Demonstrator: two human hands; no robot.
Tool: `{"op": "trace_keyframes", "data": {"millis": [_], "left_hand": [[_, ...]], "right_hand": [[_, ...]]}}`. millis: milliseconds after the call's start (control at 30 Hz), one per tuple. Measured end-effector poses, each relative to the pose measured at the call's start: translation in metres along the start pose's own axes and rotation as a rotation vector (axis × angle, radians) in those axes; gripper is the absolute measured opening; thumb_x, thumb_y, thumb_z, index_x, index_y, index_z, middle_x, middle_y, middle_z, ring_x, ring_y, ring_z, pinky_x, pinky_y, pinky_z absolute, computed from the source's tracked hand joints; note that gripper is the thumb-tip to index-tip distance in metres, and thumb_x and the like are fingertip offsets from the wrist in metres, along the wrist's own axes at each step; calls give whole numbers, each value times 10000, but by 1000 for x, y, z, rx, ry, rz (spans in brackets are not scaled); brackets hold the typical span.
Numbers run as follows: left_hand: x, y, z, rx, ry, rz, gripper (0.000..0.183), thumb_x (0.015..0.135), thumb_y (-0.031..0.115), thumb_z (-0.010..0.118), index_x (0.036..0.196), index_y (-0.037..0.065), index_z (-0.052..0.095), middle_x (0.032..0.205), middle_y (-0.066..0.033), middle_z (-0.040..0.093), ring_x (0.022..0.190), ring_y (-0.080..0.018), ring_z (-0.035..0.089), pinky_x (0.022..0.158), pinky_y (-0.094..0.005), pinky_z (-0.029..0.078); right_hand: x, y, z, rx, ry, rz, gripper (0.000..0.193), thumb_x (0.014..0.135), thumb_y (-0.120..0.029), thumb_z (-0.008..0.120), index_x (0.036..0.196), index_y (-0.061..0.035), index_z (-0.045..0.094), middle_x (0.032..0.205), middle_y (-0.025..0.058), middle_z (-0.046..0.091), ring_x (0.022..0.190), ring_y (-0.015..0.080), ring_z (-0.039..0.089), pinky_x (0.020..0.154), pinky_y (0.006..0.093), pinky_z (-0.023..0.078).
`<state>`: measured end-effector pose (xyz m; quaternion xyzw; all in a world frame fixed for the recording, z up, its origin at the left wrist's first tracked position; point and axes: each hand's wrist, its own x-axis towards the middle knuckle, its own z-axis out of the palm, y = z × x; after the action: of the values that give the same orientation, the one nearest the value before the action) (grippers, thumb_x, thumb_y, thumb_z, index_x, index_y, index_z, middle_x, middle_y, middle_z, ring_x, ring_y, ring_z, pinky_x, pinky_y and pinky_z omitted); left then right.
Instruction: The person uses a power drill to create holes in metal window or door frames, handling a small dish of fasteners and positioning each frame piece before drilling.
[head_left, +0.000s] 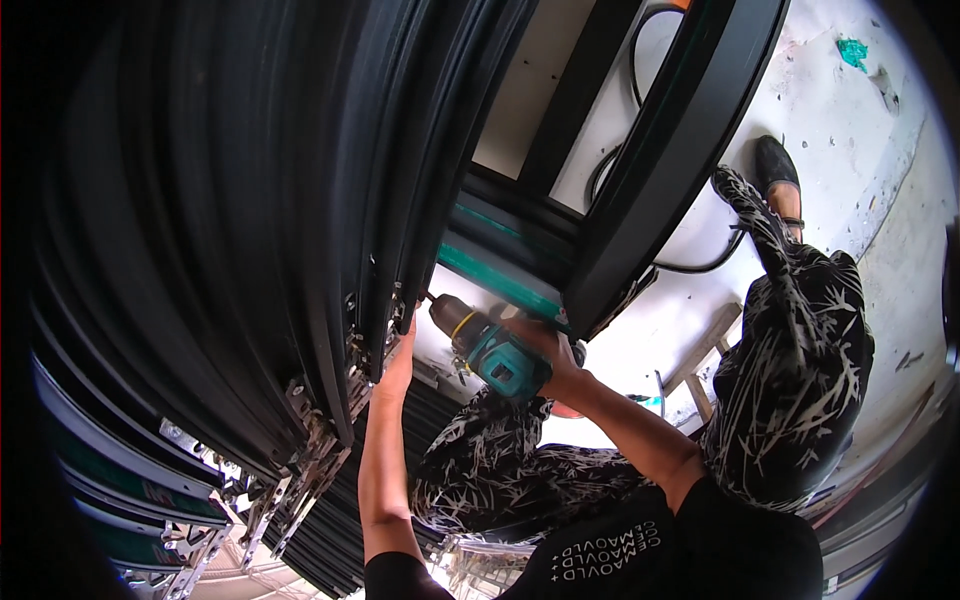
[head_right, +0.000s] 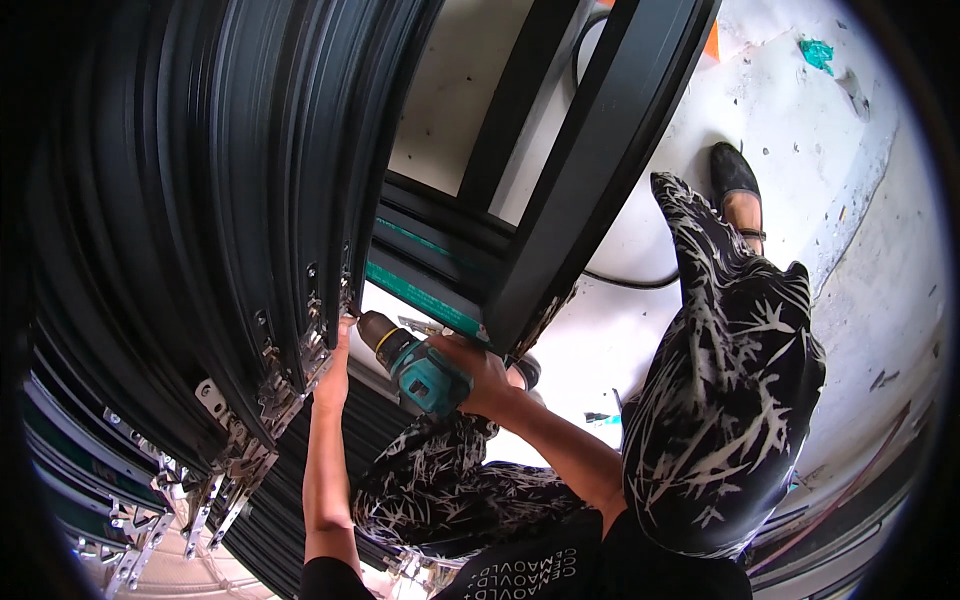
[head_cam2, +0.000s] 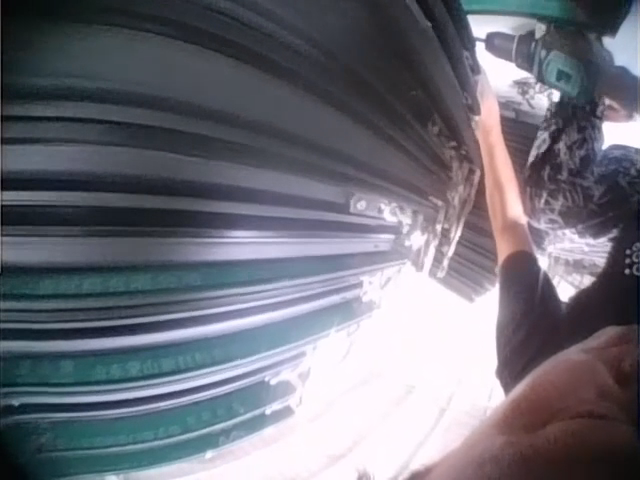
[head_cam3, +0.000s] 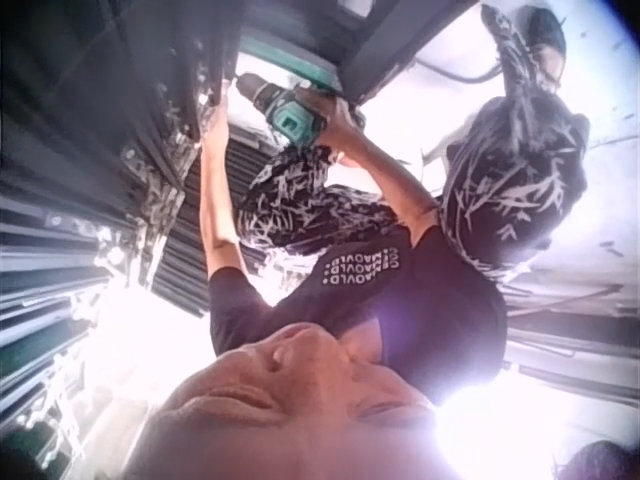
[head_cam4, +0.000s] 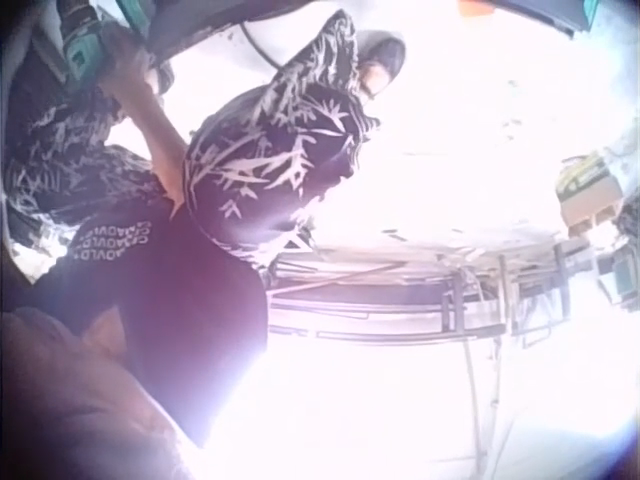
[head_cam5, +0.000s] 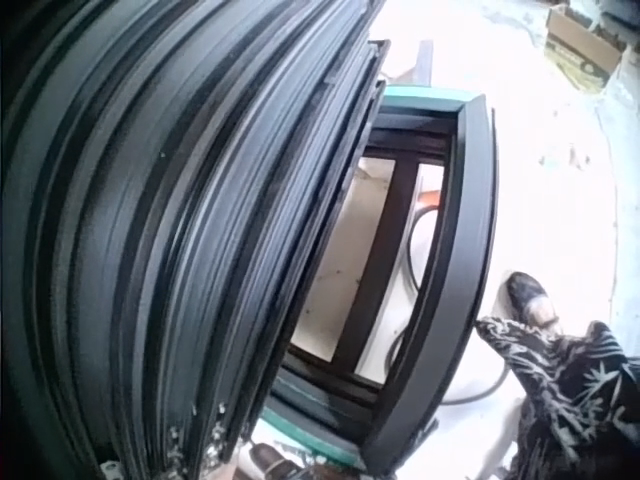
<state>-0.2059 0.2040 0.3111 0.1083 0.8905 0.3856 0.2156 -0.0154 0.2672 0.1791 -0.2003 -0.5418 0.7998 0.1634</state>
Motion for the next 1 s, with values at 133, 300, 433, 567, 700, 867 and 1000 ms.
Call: {"op": "trace_keyframes", "data": {"millis": [133, 300, 433, 567, 700, 867, 1000], "left_hand": [[4, -2, -1, -83, -14, -17, 118, 915, 118, 612, 952, 26, 677, 935, -36, 666, 888, -146, 607, 839, -312, 473], [16, -22, -22, -74, -150, -46, 308, 912, 75, 579, 1191, -48, 532, 1200, -130, 562, 1117, -225, 530, 973, -345, 419], [14, -17, -8, 236, -10, 86, 326, 834, 150, 730, 1098, -15, 633, 1034, -39, 641, 919, -119, 579, 859, -274, 469], [-4, -34, -24, -231, 14, -499, 272, 846, 119, 685, 1068, -17, 606, 904, -1, 591, 766, -71, 517, 739, -209, 412], [-36, -38, -45, -734, -131, -731, 240, 811, -93, 481, 1024, -36, 575, 941, -88, 579, 833, -167, 550, 764, -249, 469], [-68, -2, -30, -960, -30, -576, 269, 833, -172, 444, 1034, -60, 583, 1115, -150, 595, 1116, -246, 551, 1008, -295, 447], [-58, 35, -2, -1013, 36, -393, 197, 901, -95, 484, 1067, -71, 587, 1167, -164, 582, 1196, -262, 518, 1086, -308, 398]], "right_hand": [[-1, 5, 0, 61, -9, 31, 885, 554, -180, 852, 1353, -167, 471, 1288, 141, 545, 1197, 311, 525, 1007, 404, 425], [6, 16, 4, 87, -67, 89, 875, 562, -165, 839, 1355, -172, 470, 1293, 138, 540, 1198, 314, 522, 1000, 411, 424], [25, 4, 24, -47, 185, -39, 535, 656, -185, 803, 1130, -62, 587, 1004, 105, 644, 887, 241, 645, 794, 343, 497], [35, 0, 38, 51, 196, 171, 492, 694, -218, 756, 1152, -119, 608, 907, 84, 681, 829, 254, 663, 723, 333, 497], [21, -2, 44, 13, 149, 298, 429, 691, -270, 769, 1062, -108, 625, 858, 80, 684, 786, 254, 669, 682, 325, 496], [-13, -36, 52, 24, 156, 413, 374, 752, -246, 722, 1073, -97, 601, 859, 86, 680, 805, 271, 656, 700, 342, 486], [-18, -57, 50, 78, 132, 73, 300, 751, -85, 711, 1024, -52, 591, 862, 46, 657, 776, 187, 622, 714, 272, 471]]}}
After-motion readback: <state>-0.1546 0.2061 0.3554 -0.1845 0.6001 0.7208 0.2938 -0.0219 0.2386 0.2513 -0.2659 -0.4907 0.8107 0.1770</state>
